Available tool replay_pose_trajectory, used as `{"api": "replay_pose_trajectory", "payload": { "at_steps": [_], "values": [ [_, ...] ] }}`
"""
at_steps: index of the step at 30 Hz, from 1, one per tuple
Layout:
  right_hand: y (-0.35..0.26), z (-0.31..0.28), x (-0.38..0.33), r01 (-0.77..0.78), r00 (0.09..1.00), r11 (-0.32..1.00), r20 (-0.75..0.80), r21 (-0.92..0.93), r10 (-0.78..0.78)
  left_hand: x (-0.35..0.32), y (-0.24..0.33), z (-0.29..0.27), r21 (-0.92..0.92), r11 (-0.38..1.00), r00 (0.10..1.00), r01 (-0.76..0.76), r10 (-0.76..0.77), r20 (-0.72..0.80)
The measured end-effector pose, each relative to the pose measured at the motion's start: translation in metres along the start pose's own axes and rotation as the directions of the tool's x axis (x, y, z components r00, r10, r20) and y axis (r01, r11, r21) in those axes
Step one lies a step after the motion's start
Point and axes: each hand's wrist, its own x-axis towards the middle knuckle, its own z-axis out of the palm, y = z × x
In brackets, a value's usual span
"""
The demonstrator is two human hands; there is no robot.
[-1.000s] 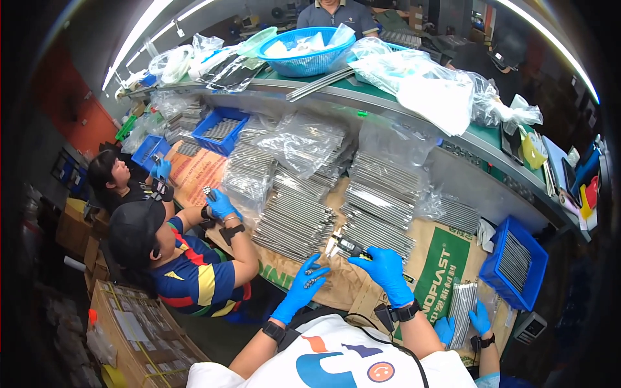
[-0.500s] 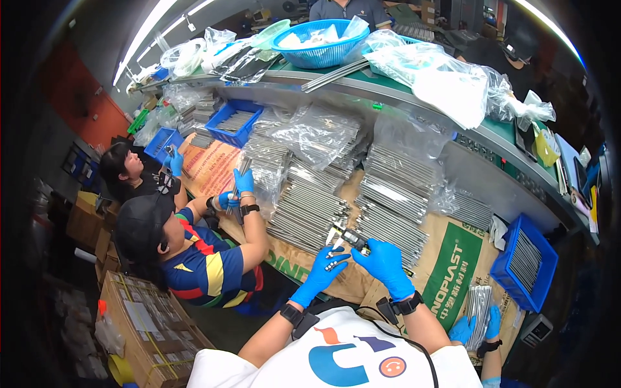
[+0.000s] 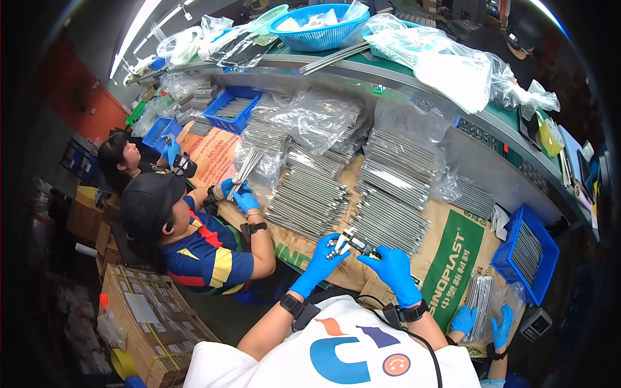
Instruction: The person measures metal rods with a digital caliper and places them into a plastic bag before setting the bag into a blue bin.
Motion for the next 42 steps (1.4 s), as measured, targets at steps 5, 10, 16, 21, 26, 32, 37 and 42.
{"api": "replay_pose_trajectory", "payload": {
  "at_steps": [5,10,16,21,26,32,37,42],
  "values": [
    [0.004,0.001,-0.002,0.01,1.0,0.998,0.0,-0.058,-0.01,-0.005,0.006,0.001,0.024,1.0,1.0,0.004,-0.004,0.015],
    [0.008,-0.002,-0.005,-0.017,0.999,0.996,0.031,-0.082,0.019,-0.01,0.018,0.003,0.032,0.998,0.994,0.057,-0.06,0.094],
    [0.008,-0.025,-0.011,-0.038,0.999,0.994,0.004,-0.099,0.039,-0.017,0.031,-0.003,-0.098,0.988,0.975,0.123,-0.102,0.199],
    [0.017,-0.026,0.0,0.011,0.996,0.993,-0.082,-0.119,-0.021,-0.027,0.032,-0.019,-0.084,0.994,0.975,0.072,-0.052,0.215],
    [0.006,-0.018,0.024,0.064,0.995,0.985,-0.071,-0.16,-0.076,-0.022,0.03,-0.016,-0.08,0.996,0.986,0.039,-0.026,0.164],
    [-0.01,0.004,0.033,0.137,0.984,0.986,-0.102,-0.09,-0.146,-0.008,0.014,-0.007,-0.028,0.999,0.987,0.028,-0.023,0.159],
    [-0.01,-0.006,0.021,0.008,0.998,1.0,-0.064,-0.011,-0.009,0.0,0.001,-0.011,0.26,0.957,0.978,-0.13,0.081,0.191],
    [0.0,0.003,-0.005,0.044,0.998,0.999,-0.033,-0.008,-0.045,-0.004,0.005,-0.004,0.322,0.938,0.99,-0.127,0.101,0.097]
  ]
}}
